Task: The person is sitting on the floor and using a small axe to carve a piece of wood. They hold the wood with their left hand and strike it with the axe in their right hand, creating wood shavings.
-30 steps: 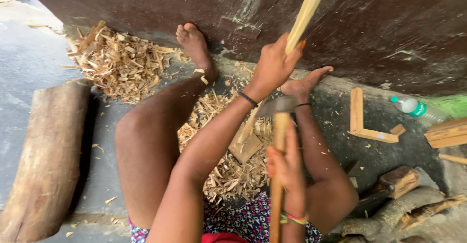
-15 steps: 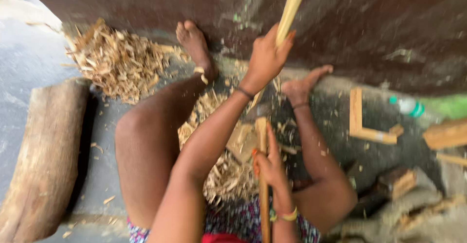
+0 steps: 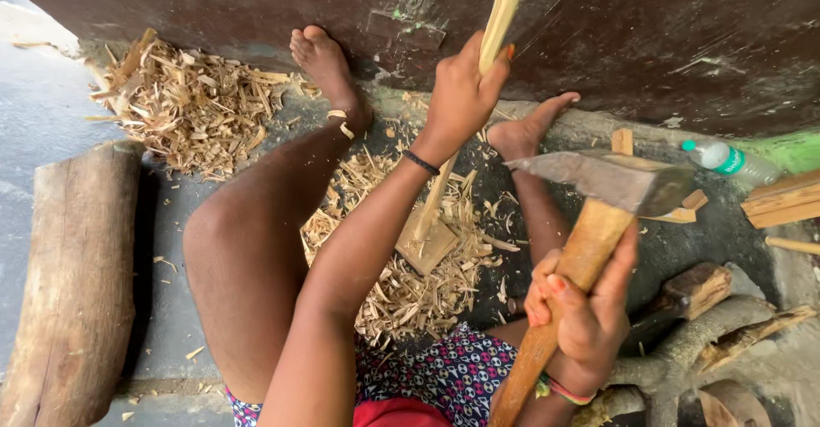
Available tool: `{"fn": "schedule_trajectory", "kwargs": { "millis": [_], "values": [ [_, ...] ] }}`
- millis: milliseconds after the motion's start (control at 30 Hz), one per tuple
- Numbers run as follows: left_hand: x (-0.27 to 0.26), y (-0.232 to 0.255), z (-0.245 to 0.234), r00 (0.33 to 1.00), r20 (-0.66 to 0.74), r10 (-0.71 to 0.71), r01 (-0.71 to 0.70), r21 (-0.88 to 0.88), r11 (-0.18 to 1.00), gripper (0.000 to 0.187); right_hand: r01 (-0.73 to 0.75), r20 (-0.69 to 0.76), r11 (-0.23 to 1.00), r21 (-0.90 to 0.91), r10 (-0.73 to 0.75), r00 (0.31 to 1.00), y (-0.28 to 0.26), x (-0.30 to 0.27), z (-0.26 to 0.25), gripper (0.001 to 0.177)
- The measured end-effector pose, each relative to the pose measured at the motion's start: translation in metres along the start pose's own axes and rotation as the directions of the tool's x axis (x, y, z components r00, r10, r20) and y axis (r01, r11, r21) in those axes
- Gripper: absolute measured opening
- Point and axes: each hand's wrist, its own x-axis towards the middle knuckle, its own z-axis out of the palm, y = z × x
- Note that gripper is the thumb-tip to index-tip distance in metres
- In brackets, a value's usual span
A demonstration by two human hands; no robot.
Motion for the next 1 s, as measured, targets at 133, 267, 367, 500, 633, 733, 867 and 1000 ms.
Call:
{"fn": "schedule_trajectory", "kwargs": {
  "millis": [133, 267, 367, 500, 633, 733, 867, 1000],
  "values": [
    [0.000, -0.002, 0.006, 0.998, -0.037, 0.059, -0.058, 0.003, 0.998, 0.016, -0.430, -0.088, 0.901, -0.060, 0.425, 0.901, 0.076, 0.013, 0.006, 0.093],
    [0.008, -0.010, -0.006, 0.995, -0.093, 0.032, -0.027, 0.059, 0.998, 0.015, -0.462, 0.137, 0.847, -0.263, 0.506, 0.851, 0.146, 0.022, 0.019, 0.091],
    [-0.006, -0.012, -0.020, 0.996, -0.087, 0.013, -0.004, 0.108, 0.994, 0.016, -0.469, 0.161, 0.853, -0.228, 0.508, 0.846, 0.148, 0.011, 0.017, 0.092],
    [0.006, -0.003, -0.011, 0.996, -0.079, 0.048, -0.044, 0.051, 0.998, 0.020, -0.502, 0.004, 0.845, -0.183, 0.512, 0.859, 0.099, 0.030, 0.022, 0.095],
    [0.009, -0.004, -0.010, 0.996, -0.077, 0.042, -0.039, 0.042, 0.998, 0.017, -0.069, 0.003, 0.994, -0.083, 0.069, 0.998, 0.023, 0.017, 0.007, 0.090],
    [0.009, -0.007, -0.009, 0.997, -0.066, 0.044, -0.042, 0.040, 0.998, 0.016, 0.105, 0.069, 0.990, 0.092, -0.111, 0.991, 0.002, 0.009, -0.015, 0.093],
    [0.007, -0.009, -0.004, 0.994, -0.079, 0.077, -0.076, 0.010, 0.997, 0.017, -0.265, 0.120, 0.957, -0.121, 0.279, 0.953, 0.065, 0.020, -0.029, 0.068],
    [0.015, -0.011, -0.010, 0.995, -0.081, -0.053, 0.056, 0.032, 0.998, 0.017, -0.515, 0.125, 0.827, -0.225, 0.549, 0.826, 0.140, 0.036, 0.016, 0.092]
  ]
}}
